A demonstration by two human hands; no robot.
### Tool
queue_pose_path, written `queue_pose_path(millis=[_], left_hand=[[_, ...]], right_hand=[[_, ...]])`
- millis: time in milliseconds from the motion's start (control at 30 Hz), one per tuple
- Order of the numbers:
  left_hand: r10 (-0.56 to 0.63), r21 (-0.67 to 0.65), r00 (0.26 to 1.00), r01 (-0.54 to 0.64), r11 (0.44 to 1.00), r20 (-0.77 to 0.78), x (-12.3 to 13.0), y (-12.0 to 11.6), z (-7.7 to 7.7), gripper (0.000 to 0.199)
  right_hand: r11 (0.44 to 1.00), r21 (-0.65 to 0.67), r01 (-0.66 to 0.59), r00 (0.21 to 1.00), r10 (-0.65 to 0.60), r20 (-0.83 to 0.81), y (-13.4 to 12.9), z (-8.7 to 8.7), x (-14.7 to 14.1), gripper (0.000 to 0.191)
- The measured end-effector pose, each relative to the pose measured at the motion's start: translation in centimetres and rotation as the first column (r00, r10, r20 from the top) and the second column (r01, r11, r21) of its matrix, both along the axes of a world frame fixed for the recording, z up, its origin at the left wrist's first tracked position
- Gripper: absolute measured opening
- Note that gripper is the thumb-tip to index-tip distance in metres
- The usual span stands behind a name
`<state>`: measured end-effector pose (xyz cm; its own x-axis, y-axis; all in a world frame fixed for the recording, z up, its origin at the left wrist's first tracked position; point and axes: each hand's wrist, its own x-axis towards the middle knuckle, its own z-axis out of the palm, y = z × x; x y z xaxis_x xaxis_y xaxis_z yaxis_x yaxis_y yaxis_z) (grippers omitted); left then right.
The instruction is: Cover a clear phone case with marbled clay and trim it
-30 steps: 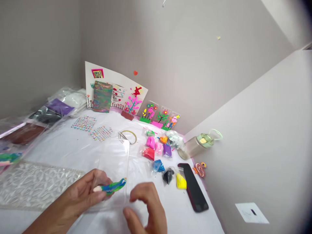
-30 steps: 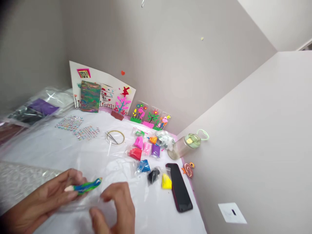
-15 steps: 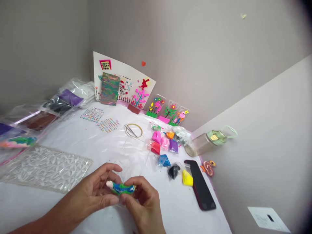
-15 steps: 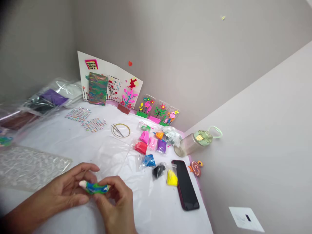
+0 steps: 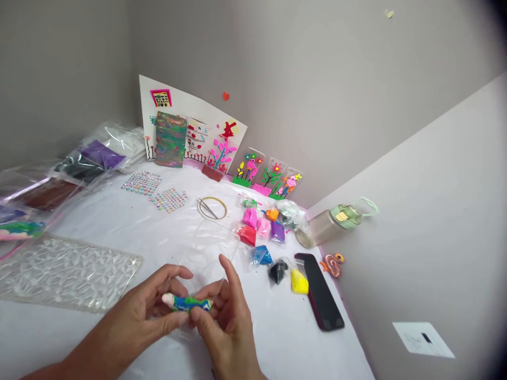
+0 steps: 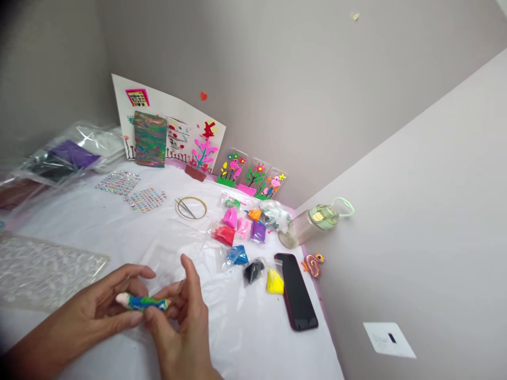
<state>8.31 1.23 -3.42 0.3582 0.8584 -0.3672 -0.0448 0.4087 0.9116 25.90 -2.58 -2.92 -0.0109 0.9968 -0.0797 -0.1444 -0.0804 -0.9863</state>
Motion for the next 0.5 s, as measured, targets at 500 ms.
queue_pose_path(millis=[500], left_hand=[[-0.088,0.072,0.994,0.093,0.993,-0.068,-1.1,0.6,0.9,0.036]], right_hand=[[0.998,0.002,0.062,0.997,-0.062,0.045,0.2,0.9,0.1,0.09]])
